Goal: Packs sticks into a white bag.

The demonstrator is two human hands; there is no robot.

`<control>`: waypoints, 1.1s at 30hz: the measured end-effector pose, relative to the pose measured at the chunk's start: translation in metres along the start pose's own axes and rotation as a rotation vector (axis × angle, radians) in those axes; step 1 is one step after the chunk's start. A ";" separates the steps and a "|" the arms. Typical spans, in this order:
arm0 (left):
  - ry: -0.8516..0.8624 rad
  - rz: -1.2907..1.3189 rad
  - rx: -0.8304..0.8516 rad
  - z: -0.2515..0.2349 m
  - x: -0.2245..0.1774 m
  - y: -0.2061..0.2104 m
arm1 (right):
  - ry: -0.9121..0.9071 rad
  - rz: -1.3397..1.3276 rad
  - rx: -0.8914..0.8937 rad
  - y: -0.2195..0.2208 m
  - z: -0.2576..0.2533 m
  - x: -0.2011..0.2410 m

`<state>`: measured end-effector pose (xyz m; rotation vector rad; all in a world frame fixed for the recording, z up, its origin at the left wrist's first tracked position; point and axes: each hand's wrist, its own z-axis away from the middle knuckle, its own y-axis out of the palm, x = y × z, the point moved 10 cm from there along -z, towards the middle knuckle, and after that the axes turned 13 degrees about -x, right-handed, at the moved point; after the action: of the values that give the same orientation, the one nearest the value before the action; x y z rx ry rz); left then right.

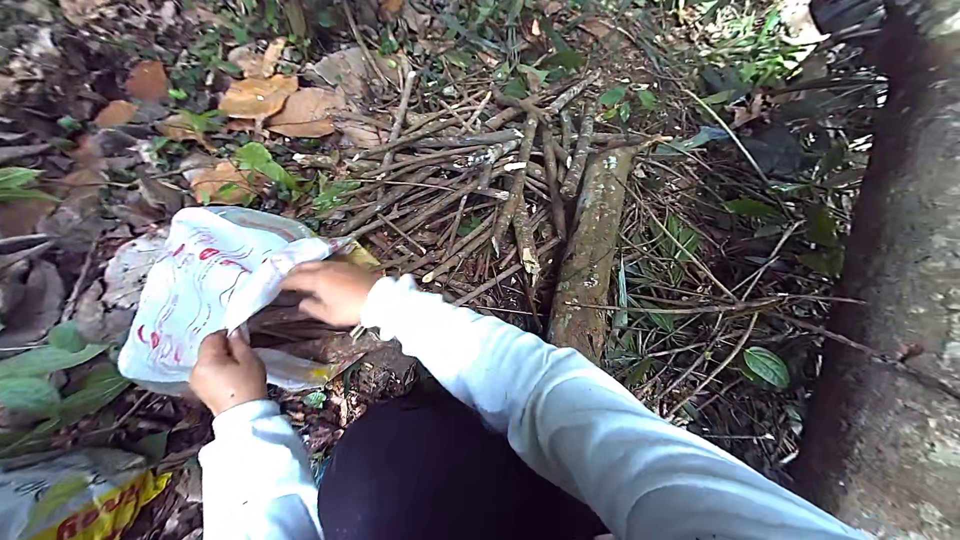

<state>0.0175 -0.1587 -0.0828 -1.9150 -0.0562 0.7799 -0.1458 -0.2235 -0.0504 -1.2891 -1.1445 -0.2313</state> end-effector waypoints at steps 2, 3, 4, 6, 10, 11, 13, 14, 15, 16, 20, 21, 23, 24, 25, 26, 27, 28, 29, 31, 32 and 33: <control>0.004 -0.013 0.015 0.003 0.000 0.005 | 0.175 -0.044 -0.274 -0.053 0.015 -0.064; 0.013 -0.014 0.015 0.005 0.000 0.008 | 0.316 -0.025 -0.398 -0.076 0.032 -0.113; 0.022 -0.010 0.000 0.007 0.001 0.011 | 0.485 0.016 -0.505 -0.095 0.054 -0.167; 0.026 0.027 -0.055 0.011 0.003 0.015 | 0.829 0.114 -0.669 -0.124 0.109 -0.268; 0.043 0.096 -0.139 0.023 0.011 0.026 | 1.345 0.282 -0.635 -0.138 0.203 -0.381; 0.044 0.100 -0.152 0.026 0.013 0.029 | 1.408 0.285 -0.571 -0.133 0.215 -0.397; 0.042 0.088 -0.182 0.032 0.019 0.033 | 1.493 0.307 -0.396 -0.120 0.226 -0.417; 0.034 0.073 -0.195 0.035 0.024 0.035 | 1.513 0.314 -0.365 -0.114 0.229 -0.427; 0.007 0.062 -0.199 0.038 0.029 0.038 | 1.522 0.331 -0.379 -0.109 0.231 -0.436; -0.038 0.055 -0.198 0.041 0.035 0.041 | 1.523 0.346 -0.413 -0.105 0.234 -0.447; -0.246 0.122 -0.105 0.050 0.050 0.058 | 1.555 0.496 -0.225 -0.107 0.239 -0.456; -0.270 0.145 -0.068 0.050 0.050 0.063 | 1.531 0.478 -0.155 -0.108 0.237 -0.455; -0.303 0.169 -0.037 0.050 0.051 0.068 | 1.487 0.381 -0.182 -0.116 0.233 -0.446; -0.312 0.170 -0.035 0.050 0.051 0.068 | 1.501 0.315 -0.218 -0.121 0.235 -0.435; -0.320 0.170 -0.037 0.050 0.049 0.067 | 1.524 0.240 -0.252 -0.127 0.238 -0.415; -0.336 0.166 -0.046 0.050 0.048 0.065 | 1.524 0.178 -0.283 -0.132 0.241 -0.399; -0.362 0.160 -0.062 0.051 0.049 0.063 | 1.501 0.144 -0.303 -0.136 0.245 -0.383; -0.405 0.152 -0.074 0.053 0.051 0.061 | 1.467 0.116 -0.337 -0.141 0.252 -0.364; -0.460 0.153 -0.085 0.057 0.053 0.060 | 1.440 0.068 -0.378 -0.146 0.263 -0.342; -0.564 0.163 -0.089 0.067 0.059 0.058 | 1.410 -0.025 -0.440 -0.152 0.296 -0.298; -0.589 0.166 -0.072 0.069 0.061 0.059 | 1.393 -0.065 -0.454 -0.155 0.317 -0.276; -0.593 0.169 -0.046 0.070 0.062 0.060 | 1.371 -0.106 -0.458 -0.159 0.339 -0.254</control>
<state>0.0109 -0.1085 -0.1823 -1.6848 -0.2807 1.4507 -0.5580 -0.1067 -0.1949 -1.0597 0.0494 -1.2780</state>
